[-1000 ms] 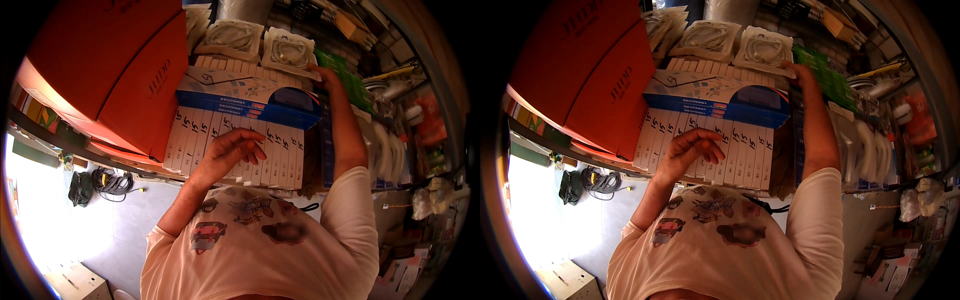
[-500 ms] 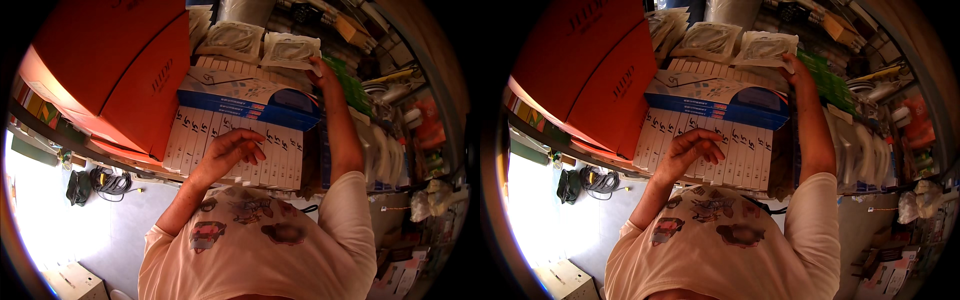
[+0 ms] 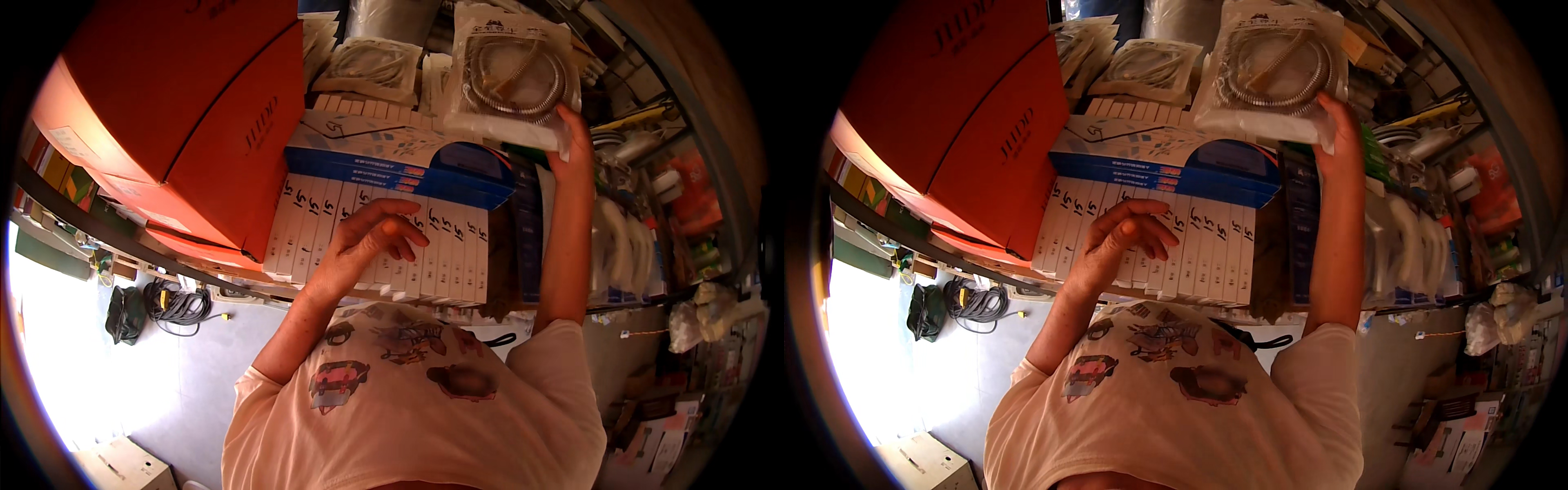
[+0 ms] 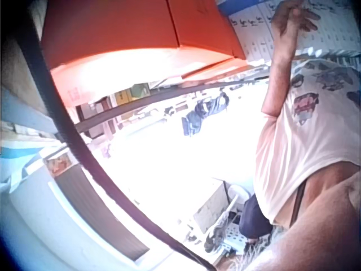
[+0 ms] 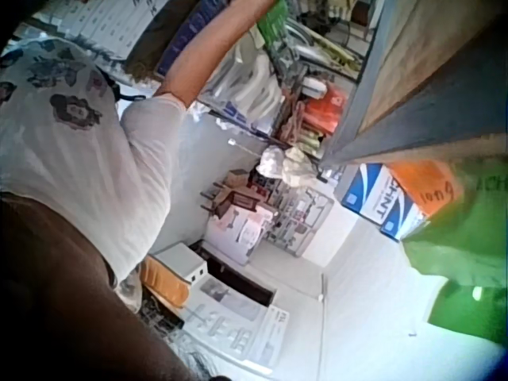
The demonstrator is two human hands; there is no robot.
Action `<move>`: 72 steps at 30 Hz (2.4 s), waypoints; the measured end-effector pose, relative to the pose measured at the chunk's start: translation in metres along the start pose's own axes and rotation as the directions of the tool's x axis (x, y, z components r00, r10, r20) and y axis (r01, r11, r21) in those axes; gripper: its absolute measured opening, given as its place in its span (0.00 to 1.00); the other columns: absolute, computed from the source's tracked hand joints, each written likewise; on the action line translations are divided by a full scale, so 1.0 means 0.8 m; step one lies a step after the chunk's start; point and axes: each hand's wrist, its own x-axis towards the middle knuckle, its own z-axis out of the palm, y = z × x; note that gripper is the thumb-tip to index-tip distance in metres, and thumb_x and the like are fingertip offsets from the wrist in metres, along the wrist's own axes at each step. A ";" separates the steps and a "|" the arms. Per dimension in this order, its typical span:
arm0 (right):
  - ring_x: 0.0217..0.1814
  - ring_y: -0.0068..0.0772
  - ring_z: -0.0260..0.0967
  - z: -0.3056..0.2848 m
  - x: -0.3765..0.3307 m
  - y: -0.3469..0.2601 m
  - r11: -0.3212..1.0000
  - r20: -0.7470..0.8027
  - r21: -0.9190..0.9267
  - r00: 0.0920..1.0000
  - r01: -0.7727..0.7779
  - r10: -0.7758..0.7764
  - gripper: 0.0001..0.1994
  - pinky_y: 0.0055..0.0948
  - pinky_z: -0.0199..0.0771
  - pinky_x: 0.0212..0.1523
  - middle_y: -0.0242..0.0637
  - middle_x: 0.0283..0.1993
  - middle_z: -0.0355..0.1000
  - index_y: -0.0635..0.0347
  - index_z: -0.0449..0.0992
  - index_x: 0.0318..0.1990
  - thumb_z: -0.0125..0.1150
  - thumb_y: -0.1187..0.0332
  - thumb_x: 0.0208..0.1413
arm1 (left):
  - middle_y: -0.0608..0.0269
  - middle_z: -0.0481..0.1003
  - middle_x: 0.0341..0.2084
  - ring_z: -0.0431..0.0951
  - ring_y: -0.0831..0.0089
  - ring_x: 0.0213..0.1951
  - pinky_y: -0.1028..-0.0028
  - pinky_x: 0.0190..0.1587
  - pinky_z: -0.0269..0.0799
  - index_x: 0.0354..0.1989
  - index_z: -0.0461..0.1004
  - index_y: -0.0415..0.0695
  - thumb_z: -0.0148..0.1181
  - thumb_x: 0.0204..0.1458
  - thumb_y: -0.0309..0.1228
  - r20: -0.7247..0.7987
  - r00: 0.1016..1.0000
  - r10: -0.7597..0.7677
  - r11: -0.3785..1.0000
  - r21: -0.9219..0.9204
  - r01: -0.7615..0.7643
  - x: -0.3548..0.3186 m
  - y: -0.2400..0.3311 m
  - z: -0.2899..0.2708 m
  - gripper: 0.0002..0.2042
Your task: The person sorts through various packaged items on a cluttered shelf, including bubble-wrapped goods, metal shower hoses, and boxed shower heads. They pick up items to inspect them, move them aside, and place them back in different positions on the shelf.
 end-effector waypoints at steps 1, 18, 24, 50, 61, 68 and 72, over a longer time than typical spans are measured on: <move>0.48 0.33 0.69 0.017 -0.033 -0.012 0.997 -0.006 0.066 0.999 -0.035 0.036 0.19 0.32 0.71 0.46 0.38 0.48 0.72 0.66 0.71 0.50 0.60 0.69 0.49 | 0.53 0.77 0.34 0.77 0.72 0.31 0.75 0.37 0.71 0.53 0.65 0.34 0.49 0.55 0.56 -0.019 1.000 0.003 1.000 -0.006 -0.003 -0.002 0.001 0.000 0.33; 0.43 0.26 0.71 0.020 -0.255 0.020 0.977 0.395 -0.212 0.911 -0.031 0.115 0.20 0.28 0.71 0.45 0.36 0.44 0.75 0.69 0.73 0.48 0.66 0.74 0.45 | 0.64 0.76 0.43 0.72 0.78 0.46 0.74 0.51 0.66 0.50 0.71 0.39 0.59 0.55 0.29 -0.177 0.984 0.017 0.984 -0.172 -0.047 -0.012 -0.003 -0.001 0.15; 0.44 0.21 0.69 0.020 -0.253 0.013 0.955 0.308 -0.296 0.943 -0.030 0.125 0.20 0.24 0.68 0.45 0.33 0.44 0.74 0.66 0.71 0.50 0.66 0.71 0.49 | 0.65 0.76 0.43 0.72 0.80 0.45 0.76 0.50 0.68 0.50 0.72 0.40 0.59 0.54 0.26 -0.154 0.988 -0.016 0.985 -0.172 -0.011 -0.015 -0.007 -0.002 0.14; 0.37 0.15 0.67 0.106 -0.210 -0.012 0.843 -0.001 -0.361 0.904 0.398 -0.427 0.12 0.15 0.64 0.40 0.30 0.36 0.75 0.68 0.77 0.43 0.65 0.71 0.53 | 0.67 0.76 0.40 0.73 0.80 0.42 0.77 0.47 0.68 0.49 0.72 0.41 0.61 0.54 0.27 -0.129 0.989 -0.070 0.995 -0.078 0.061 -0.012 0.001 0.006 0.14; 0.40 0.16 0.67 0.100 -0.190 -0.034 0.876 -0.005 -0.277 0.911 0.395 -0.413 0.16 0.16 0.64 0.43 0.30 0.38 0.74 0.67 0.75 0.46 0.64 0.67 0.54 | 0.67 0.77 0.39 0.73 0.81 0.40 0.78 0.44 0.70 0.48 0.73 0.41 0.62 0.52 0.26 -0.097 0.987 -0.130 0.985 -0.126 0.118 -0.014 0.003 0.004 0.14; 0.38 0.16 0.69 0.099 -0.182 -0.047 0.887 -0.124 -0.206 0.888 0.413 -0.442 0.13 0.17 0.66 0.42 0.30 0.38 0.75 0.64 0.78 0.43 0.66 0.67 0.52 | 0.69 0.77 0.39 0.72 0.82 0.40 0.79 0.44 0.69 0.49 0.73 0.41 0.62 0.52 0.26 -0.056 0.990 -0.130 0.990 -0.065 0.126 -0.014 0.004 0.008 0.15; 0.38 0.16 0.69 0.108 -0.182 -0.051 0.860 -0.171 -0.270 0.857 0.434 -0.486 0.14 0.17 0.66 0.42 0.31 0.38 0.76 0.66 0.77 0.43 0.66 0.67 0.52 | 0.70 0.77 0.38 0.72 0.82 0.40 0.79 0.44 0.69 0.48 0.73 0.41 0.62 0.53 0.27 -0.026 0.992 -0.126 0.988 -0.089 0.123 -0.013 0.005 0.008 0.14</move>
